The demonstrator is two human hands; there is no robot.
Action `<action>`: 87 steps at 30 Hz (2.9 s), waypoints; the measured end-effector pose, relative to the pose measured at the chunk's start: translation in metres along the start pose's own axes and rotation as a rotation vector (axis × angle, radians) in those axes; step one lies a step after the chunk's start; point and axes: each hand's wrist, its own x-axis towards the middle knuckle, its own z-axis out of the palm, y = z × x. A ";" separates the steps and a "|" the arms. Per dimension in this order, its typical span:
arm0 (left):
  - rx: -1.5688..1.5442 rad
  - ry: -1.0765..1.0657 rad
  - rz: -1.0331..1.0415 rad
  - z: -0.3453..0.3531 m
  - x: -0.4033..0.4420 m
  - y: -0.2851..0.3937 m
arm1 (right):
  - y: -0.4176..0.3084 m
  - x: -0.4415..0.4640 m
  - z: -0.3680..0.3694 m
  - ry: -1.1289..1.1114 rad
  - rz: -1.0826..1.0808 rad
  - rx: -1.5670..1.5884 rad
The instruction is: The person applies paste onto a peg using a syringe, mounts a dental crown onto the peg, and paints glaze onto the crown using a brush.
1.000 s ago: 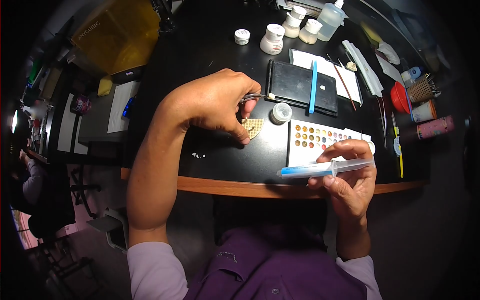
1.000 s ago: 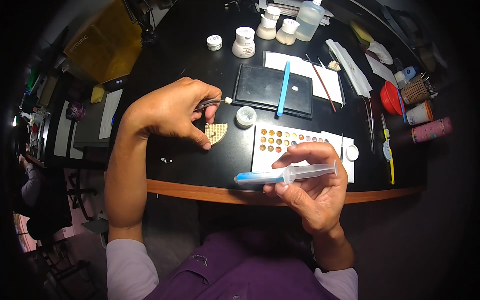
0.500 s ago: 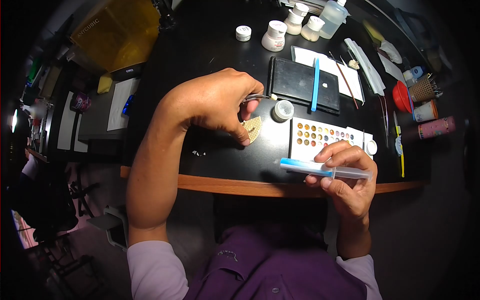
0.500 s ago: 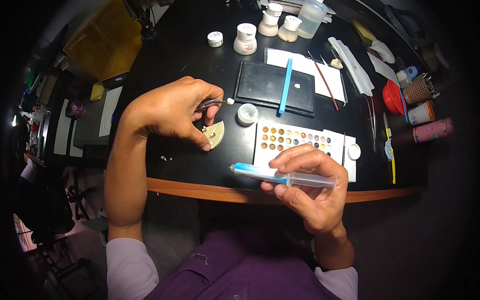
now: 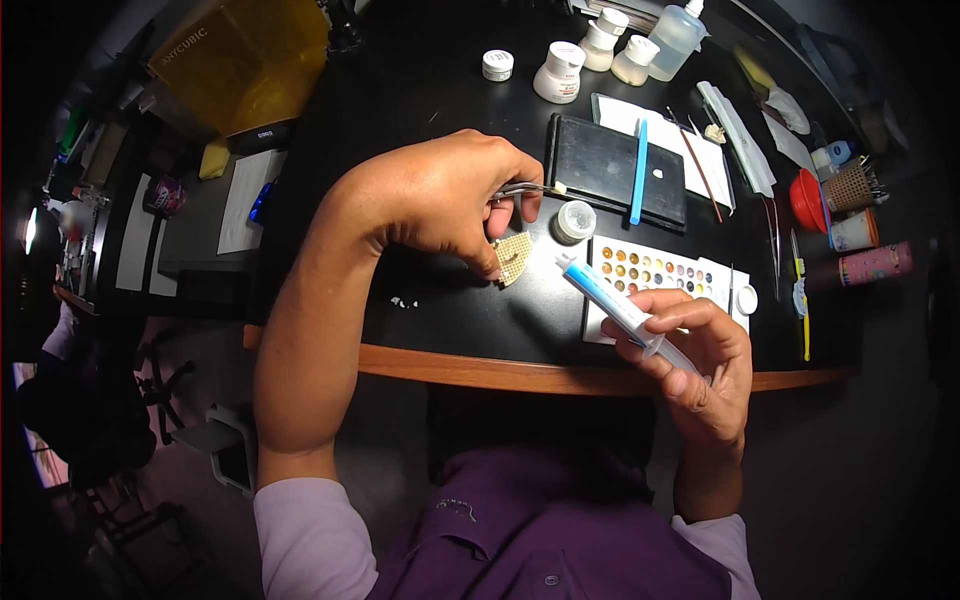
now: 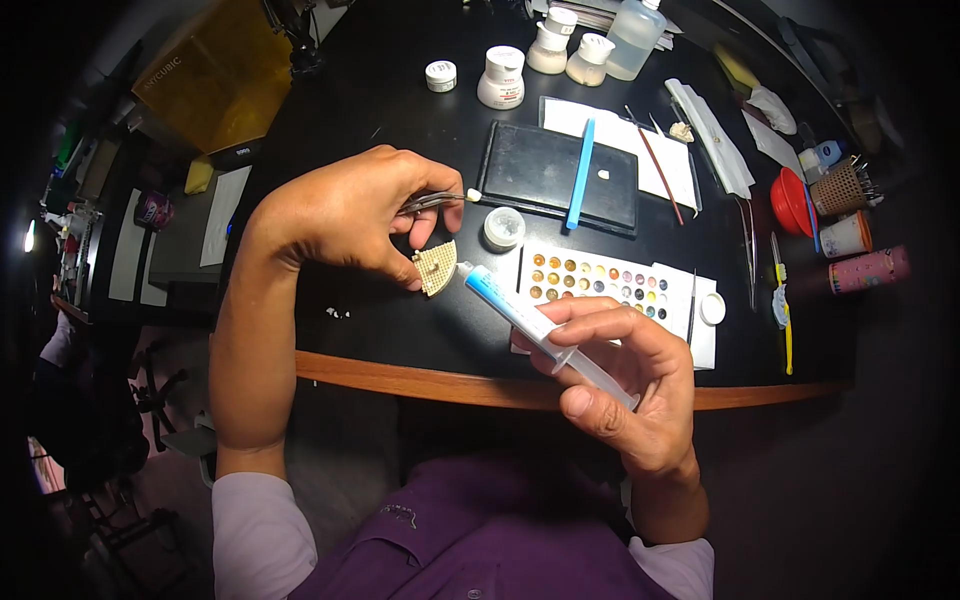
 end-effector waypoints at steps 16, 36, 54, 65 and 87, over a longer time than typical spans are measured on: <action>-0.012 -0.055 -0.058 0.005 0.006 -0.004 | 0.026 0.019 0.024 0.234 -0.373 -0.822; -0.101 -0.047 0.012 0.005 0.004 -0.002 | 0.038 0.024 0.018 0.288 -0.470 -0.923; -0.017 -0.034 -0.023 0.005 0.005 -0.003 | 0.040 0.027 0.020 0.258 -0.523 -0.960; 0.006 -0.020 -0.012 0.005 0.005 -0.003 | 0.040 0.028 0.020 0.253 -0.534 -0.972; -0.116 -0.043 -0.030 0.006 0.004 -0.001 | 0.001 0.017 0.002 0.350 -0.439 -0.978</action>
